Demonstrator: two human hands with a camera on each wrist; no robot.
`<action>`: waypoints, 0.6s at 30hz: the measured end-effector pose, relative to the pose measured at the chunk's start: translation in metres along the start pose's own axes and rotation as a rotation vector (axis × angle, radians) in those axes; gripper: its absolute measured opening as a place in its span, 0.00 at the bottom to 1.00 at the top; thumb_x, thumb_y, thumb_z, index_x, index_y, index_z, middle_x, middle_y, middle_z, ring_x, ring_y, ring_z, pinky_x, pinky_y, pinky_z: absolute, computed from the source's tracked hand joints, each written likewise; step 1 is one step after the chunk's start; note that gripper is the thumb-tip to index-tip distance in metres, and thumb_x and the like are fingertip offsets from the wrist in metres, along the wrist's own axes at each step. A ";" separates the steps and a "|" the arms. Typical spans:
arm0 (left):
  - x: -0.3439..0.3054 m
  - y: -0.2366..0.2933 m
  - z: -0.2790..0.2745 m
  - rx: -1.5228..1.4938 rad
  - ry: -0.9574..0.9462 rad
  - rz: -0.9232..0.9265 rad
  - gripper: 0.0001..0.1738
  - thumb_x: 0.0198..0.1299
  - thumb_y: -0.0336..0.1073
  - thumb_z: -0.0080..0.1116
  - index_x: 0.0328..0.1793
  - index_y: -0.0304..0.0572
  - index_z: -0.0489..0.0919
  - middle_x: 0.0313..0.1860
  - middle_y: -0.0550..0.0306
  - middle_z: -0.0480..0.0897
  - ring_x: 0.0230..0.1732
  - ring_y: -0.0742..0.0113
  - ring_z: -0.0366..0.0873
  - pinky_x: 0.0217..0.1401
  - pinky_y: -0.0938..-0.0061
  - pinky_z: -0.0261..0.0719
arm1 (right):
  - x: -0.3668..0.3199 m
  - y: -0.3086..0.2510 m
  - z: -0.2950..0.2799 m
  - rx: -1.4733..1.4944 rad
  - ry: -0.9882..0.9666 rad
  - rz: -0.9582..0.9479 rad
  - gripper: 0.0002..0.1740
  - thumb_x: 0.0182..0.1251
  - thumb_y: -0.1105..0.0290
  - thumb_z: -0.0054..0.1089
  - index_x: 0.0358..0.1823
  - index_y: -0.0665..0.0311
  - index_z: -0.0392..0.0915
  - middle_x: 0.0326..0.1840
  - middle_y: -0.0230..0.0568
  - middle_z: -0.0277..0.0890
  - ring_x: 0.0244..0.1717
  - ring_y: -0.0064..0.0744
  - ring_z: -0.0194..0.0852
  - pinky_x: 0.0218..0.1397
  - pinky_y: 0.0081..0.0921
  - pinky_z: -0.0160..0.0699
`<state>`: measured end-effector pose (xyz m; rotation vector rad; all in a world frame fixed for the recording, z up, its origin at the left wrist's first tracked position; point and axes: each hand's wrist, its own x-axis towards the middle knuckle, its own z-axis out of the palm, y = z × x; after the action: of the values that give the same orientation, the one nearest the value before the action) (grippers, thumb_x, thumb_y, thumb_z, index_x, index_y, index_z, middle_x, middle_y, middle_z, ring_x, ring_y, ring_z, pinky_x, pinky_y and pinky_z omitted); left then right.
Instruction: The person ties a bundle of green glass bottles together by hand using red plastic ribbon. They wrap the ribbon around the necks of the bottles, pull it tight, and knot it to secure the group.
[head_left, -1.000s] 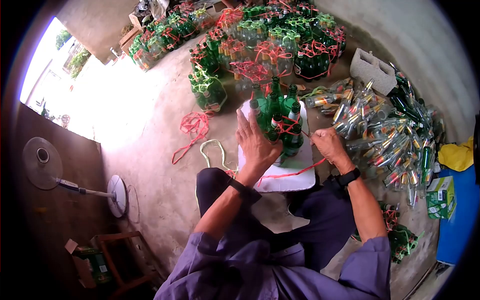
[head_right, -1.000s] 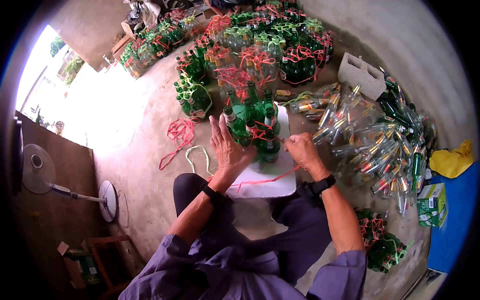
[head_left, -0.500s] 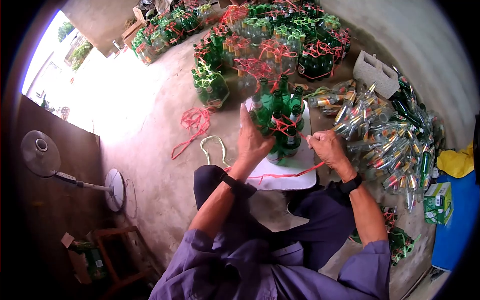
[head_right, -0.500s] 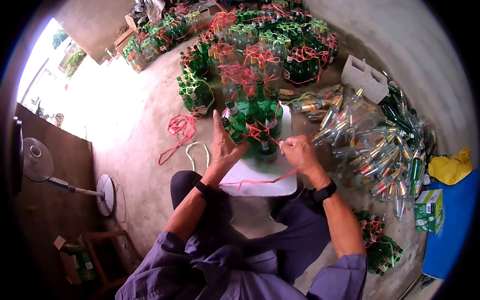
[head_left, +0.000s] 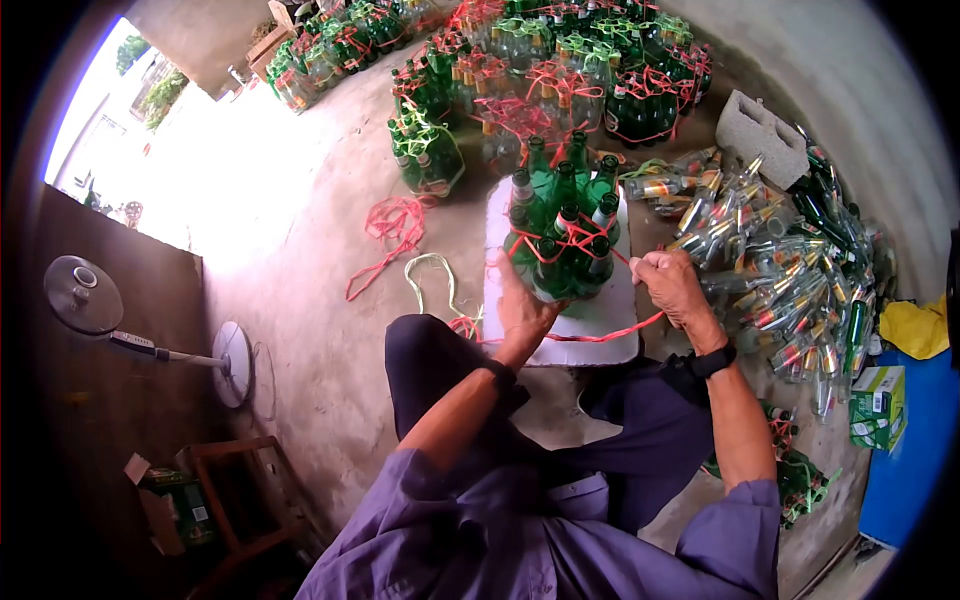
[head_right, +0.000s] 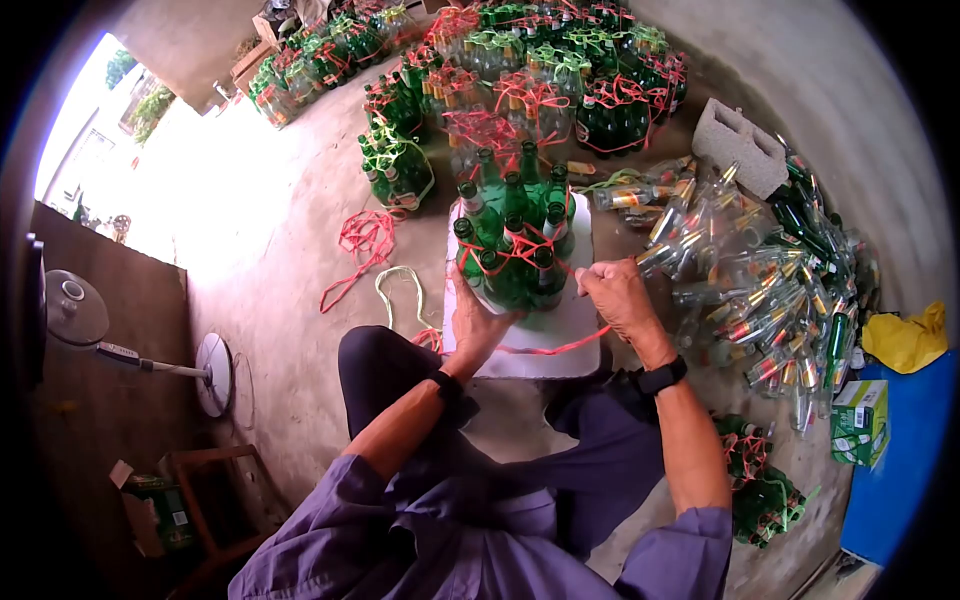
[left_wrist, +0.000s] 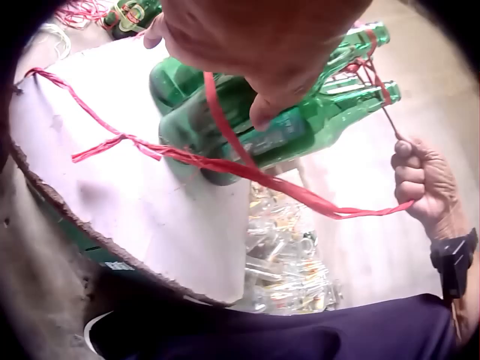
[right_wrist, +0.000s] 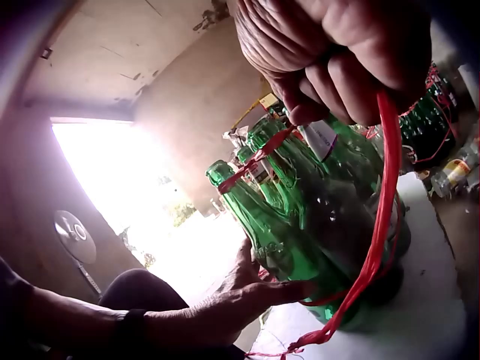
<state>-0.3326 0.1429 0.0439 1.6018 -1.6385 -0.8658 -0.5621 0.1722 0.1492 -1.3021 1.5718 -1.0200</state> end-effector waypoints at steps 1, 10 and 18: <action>0.001 -0.006 0.003 0.084 0.005 -0.002 0.76 0.36 0.48 0.81 0.81 0.34 0.36 0.77 0.36 0.58 0.76 0.41 0.59 0.70 0.55 0.67 | -0.001 0.000 0.000 0.005 -0.001 0.005 0.20 0.67 0.62 0.60 0.19 0.68 0.76 0.13 0.21 0.58 0.15 0.13 0.52 0.18 0.21 0.48; -0.005 -0.020 0.041 0.148 0.124 -0.080 0.68 0.36 0.47 0.82 0.76 0.33 0.46 0.61 0.39 0.75 0.57 0.35 0.75 0.52 0.49 0.72 | -0.001 -0.005 0.002 0.020 0.009 0.052 0.20 0.67 0.61 0.59 0.19 0.66 0.74 0.10 0.19 0.55 0.10 0.11 0.46 0.14 0.20 0.41; 0.010 -0.030 0.031 0.309 0.010 -0.024 0.76 0.39 0.57 0.77 0.80 0.27 0.35 0.66 0.36 0.73 0.65 0.46 0.73 0.64 0.53 0.65 | -0.003 -0.006 0.004 -0.066 0.024 0.004 0.19 0.66 0.64 0.60 0.19 0.70 0.76 0.13 0.24 0.59 0.19 0.13 0.55 0.22 0.22 0.55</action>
<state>-0.3419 0.1319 0.0019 1.8313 -1.8172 -0.6366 -0.5563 0.1741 0.1543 -1.3355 1.6379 -0.9914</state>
